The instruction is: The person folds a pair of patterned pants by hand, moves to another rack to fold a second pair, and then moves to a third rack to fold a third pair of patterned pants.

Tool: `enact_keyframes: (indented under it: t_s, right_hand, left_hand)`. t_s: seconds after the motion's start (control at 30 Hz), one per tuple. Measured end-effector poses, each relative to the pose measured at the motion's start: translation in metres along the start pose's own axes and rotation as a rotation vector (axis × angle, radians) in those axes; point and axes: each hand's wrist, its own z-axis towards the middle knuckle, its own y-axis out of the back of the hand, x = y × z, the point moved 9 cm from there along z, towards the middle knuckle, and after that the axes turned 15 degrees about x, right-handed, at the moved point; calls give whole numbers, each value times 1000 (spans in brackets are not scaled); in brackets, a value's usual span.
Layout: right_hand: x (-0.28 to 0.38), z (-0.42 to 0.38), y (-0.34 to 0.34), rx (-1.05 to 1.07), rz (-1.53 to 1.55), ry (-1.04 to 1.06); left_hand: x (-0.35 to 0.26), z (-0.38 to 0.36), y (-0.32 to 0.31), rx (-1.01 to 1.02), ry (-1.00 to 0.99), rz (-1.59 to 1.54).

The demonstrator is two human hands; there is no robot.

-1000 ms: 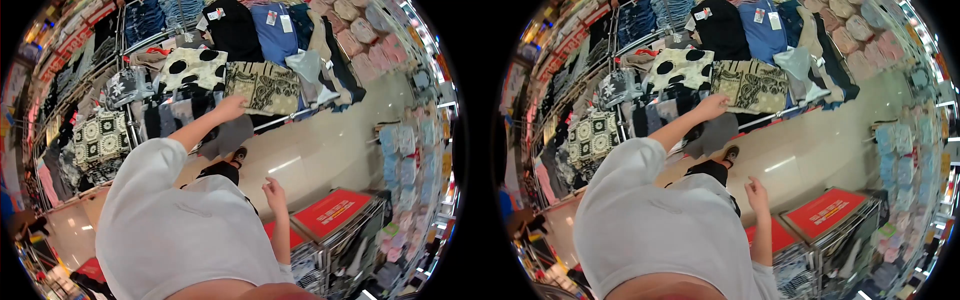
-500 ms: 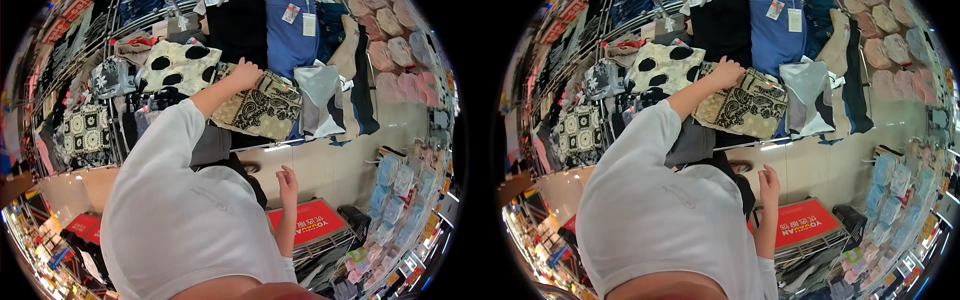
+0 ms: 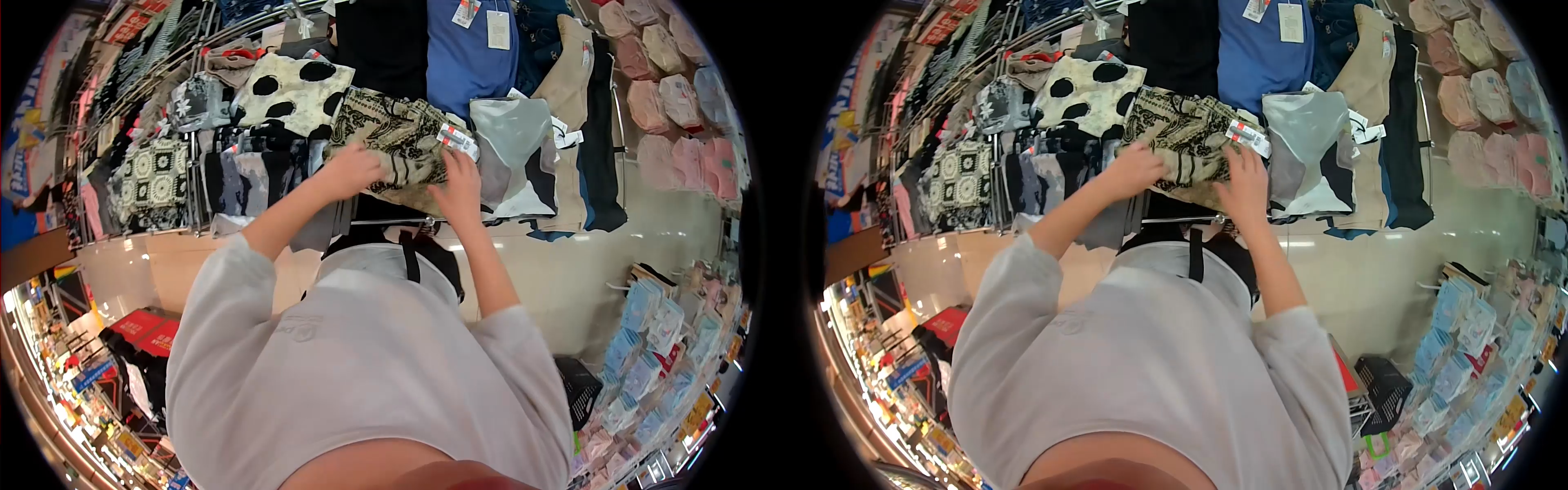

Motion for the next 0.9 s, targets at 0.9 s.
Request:
enact_keyframes:
  t_s: [0.9]
  right_hand:
    - [-128,-61,-18,261,600,-245]
  left_hand:
    - [108,92,-84,-150,866,-869]
